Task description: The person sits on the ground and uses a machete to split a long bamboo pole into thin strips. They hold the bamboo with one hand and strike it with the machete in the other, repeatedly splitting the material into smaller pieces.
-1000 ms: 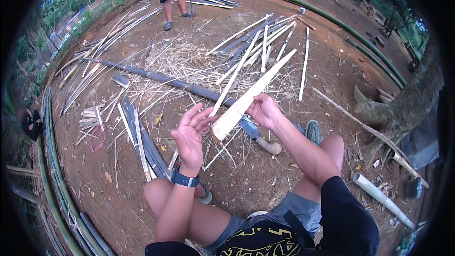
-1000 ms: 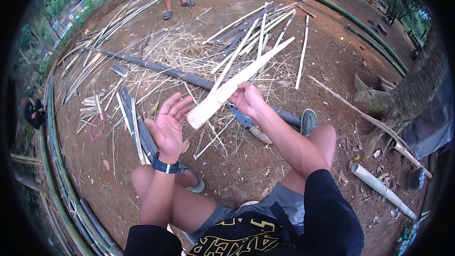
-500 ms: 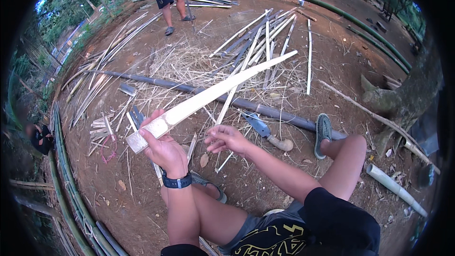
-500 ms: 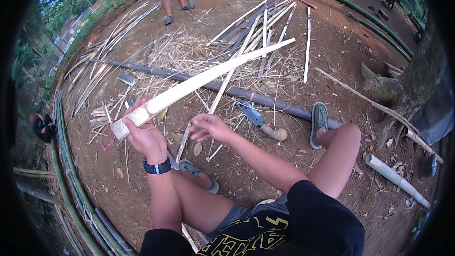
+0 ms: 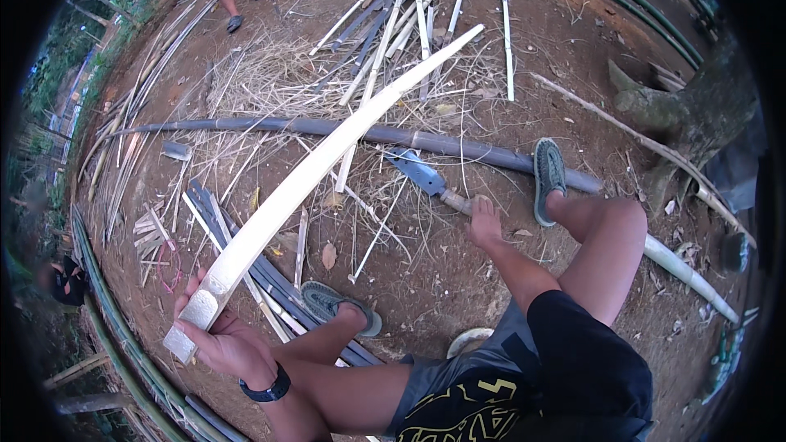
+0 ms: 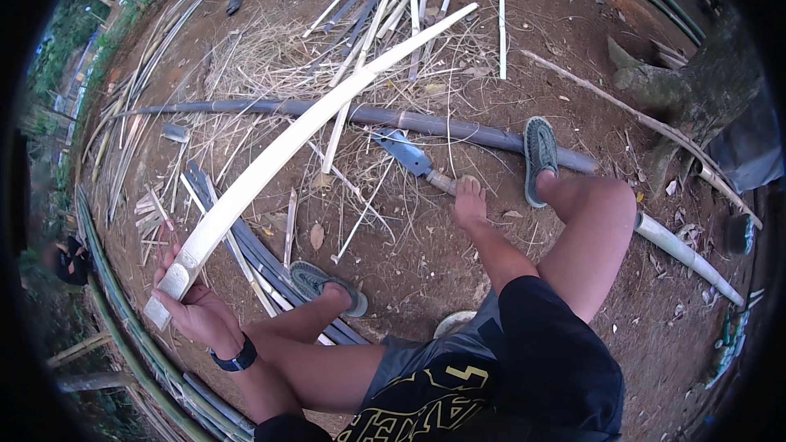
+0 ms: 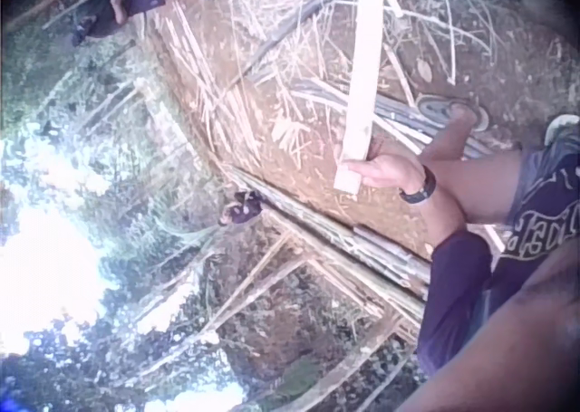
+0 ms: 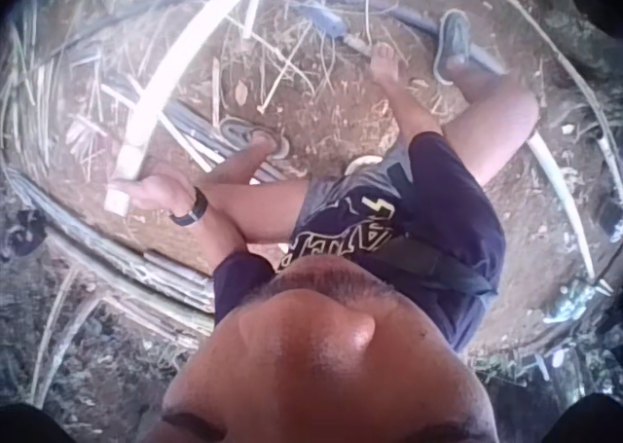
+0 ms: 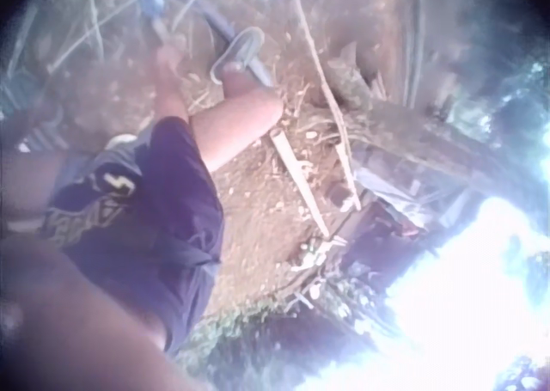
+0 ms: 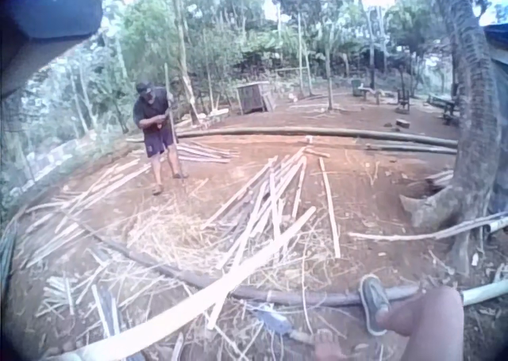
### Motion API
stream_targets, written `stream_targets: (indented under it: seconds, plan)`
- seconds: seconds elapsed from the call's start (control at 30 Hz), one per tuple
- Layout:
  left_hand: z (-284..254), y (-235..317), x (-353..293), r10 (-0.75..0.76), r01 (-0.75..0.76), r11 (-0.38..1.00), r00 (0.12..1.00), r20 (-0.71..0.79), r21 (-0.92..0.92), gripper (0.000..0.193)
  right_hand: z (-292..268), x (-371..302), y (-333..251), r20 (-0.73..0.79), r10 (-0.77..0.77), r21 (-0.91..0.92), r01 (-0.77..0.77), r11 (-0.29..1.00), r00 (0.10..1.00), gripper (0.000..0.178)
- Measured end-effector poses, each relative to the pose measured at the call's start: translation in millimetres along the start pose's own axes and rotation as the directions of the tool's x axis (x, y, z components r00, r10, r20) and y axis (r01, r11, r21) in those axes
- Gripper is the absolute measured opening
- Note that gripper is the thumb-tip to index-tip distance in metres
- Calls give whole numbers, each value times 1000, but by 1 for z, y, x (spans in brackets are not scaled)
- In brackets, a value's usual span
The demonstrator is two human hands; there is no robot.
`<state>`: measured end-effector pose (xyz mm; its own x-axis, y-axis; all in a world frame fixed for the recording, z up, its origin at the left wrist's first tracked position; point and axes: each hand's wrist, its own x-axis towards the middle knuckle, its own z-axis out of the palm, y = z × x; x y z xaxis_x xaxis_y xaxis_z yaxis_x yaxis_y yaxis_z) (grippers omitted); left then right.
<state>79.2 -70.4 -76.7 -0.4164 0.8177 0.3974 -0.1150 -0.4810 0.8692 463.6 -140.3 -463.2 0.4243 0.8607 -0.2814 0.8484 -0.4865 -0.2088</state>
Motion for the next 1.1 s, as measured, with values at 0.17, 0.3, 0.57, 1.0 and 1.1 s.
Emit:
stream_targets:
  seconds: [0.17, 0.3, 0.57, 1.0, 1.1]
  plan:
    - [-6, -5, -4, -17, 18, 997, 1000, -14, 74, 45, -9, 23, -28, 175, -26, -25, 31, 999, 984, 60]
    - [-13, -12, 1, -31, 32, 999, 997, -69, 19, 45, -17, 47, -32, 173, -70, -41, 78, 996, 982, 54]
    - [-5, -25, 2, -31, 39, 988, 998, -49, 152, 42, 37, 90, -10, 154, -35, -75, 47, 996, 987, 48]
    - [11, -8, 5, 13, -13, 1000, 999, -32, -18, 49, -59, 57, -101, 316, 43, 284, -138, 949, 948, 52]
    - [38, -1, 10, 47, -53, 994, 997, -59, -100, 57, -91, 60, -100, 361, 3, 318, -126, 940, 933, 55]
